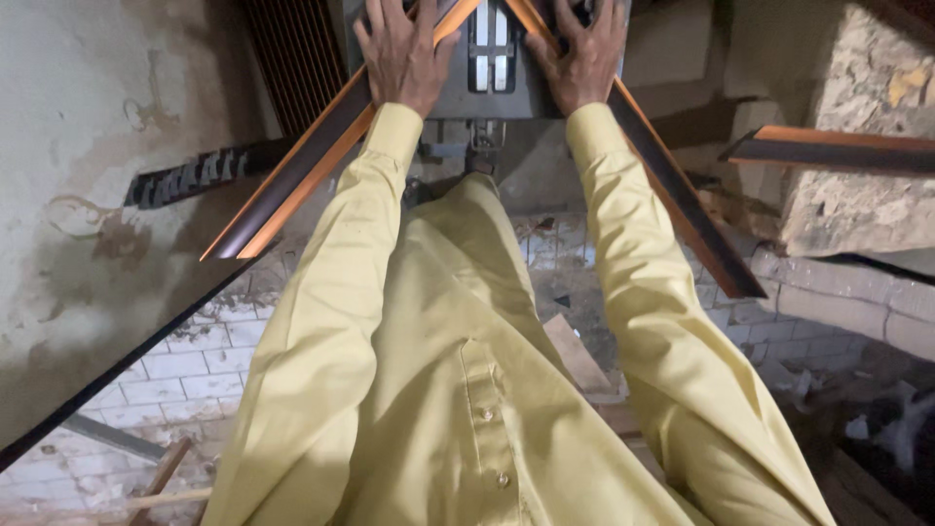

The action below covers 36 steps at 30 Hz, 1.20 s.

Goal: The person repeatedly picks up two long wooden strips, aligns them at right angles on a metal jig, and presses them together to form a corner joint. The person then places the assembled frame onto a nearby stack and repeats the process with new strips.

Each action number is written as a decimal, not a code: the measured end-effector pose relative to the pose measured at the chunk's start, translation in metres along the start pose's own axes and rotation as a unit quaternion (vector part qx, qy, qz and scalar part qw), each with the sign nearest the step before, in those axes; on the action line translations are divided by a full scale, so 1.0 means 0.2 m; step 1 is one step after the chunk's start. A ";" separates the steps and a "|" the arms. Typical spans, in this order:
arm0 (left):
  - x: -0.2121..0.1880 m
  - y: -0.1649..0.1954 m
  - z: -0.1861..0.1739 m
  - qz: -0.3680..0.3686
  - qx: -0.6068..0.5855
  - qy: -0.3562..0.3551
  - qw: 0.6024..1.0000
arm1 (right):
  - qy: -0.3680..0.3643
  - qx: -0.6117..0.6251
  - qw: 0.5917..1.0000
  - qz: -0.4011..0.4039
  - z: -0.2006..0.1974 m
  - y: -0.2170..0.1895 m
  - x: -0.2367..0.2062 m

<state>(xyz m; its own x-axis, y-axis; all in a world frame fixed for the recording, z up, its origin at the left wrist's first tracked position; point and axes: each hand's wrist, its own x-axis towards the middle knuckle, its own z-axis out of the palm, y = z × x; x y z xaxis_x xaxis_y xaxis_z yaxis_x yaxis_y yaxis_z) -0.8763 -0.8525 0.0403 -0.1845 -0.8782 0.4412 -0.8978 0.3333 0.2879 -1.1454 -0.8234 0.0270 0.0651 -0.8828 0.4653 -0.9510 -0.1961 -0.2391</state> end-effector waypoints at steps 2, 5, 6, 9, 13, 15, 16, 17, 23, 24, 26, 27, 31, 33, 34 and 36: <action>0.02 0.01 -0.02 -0.017 -0.014 -0.024 0.999 | -0.028 0.022 0.999 0.027 -0.02 -0.02 0.03; 0.03 0.03 -0.03 -0.015 -0.007 -0.040 0.999 | -0.043 0.008 0.998 0.035 -0.03 -0.05 0.04; 0.03 0.03 -0.03 -0.012 -0.002 -0.037 0.999 | -0.042 -0.007 0.999 0.027 -0.03 -0.05 0.04; 0.03 0.04 -0.03 0.000 0.011 -0.020 1.000 | -0.031 -0.025 0.999 0.020 -0.03 -0.05 0.03; 0.04 0.04 -0.03 -0.020 0.005 -0.052 0.998 | -0.030 -0.033 0.999 0.016 -0.02 -0.05 0.03; 0.05 0.05 -0.03 -0.027 -0.001 -0.064 0.998 | -0.023 -0.024 0.999 0.000 -0.02 -0.04 0.03; 0.05 0.05 -0.03 -0.027 -0.002 -0.060 0.998 | -0.024 -0.020 0.999 0.003 -0.03 -0.04 0.03; 0.05 0.05 -0.03 -0.028 -0.002 -0.057 0.998 | -0.026 -0.016 1.000 0.007 -0.03 -0.04 0.04; 0.04 0.06 -0.05 -0.054 -0.030 -0.078 0.995 | -0.028 -0.014 0.999 -0.006 -0.05 -0.06 0.03; 0.04 0.06 -0.06 -0.055 -0.033 -0.080 0.995 | -0.031 -0.012 0.999 -0.002 -0.06 -0.06 0.03; 0.04 0.05 -0.07 -0.054 -0.043 -0.083 0.994 | -0.046 0.006 0.999 0.018 -0.07 -0.08 0.03; 0.05 0.05 -0.08 -0.052 -0.048 -0.079 0.994 | -0.049 0.015 0.998 0.025 -0.07 -0.08 0.04; 0.07 0.06 -0.11 -0.064 -0.047 -0.088 0.993 | -0.066 0.000 0.997 0.039 -0.08 -0.11 0.06; 0.07 0.07 -0.13 -0.070 -0.047 -0.090 0.992 | -0.064 0.007 0.997 0.041 -0.09 -0.12 0.06; 0.07 0.07 -0.13 -0.067 -0.047 -0.085 0.993 | -0.065 0.010 0.997 0.040 -0.10 -0.12 0.06; 0.07 0.07 -0.14 -0.063 -0.051 -0.082 0.993 | -0.075 0.018 0.996 0.043 -0.10 -0.13 0.06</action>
<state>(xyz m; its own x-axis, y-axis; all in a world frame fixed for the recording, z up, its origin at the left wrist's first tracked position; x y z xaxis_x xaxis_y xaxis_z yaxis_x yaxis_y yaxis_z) -0.8811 -0.8504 0.0746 -0.1426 -0.9567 0.2536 -0.8748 0.2417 0.4198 -1.1265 -0.8207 0.0567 0.0311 -0.9504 0.3096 -0.9440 -0.1297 -0.3033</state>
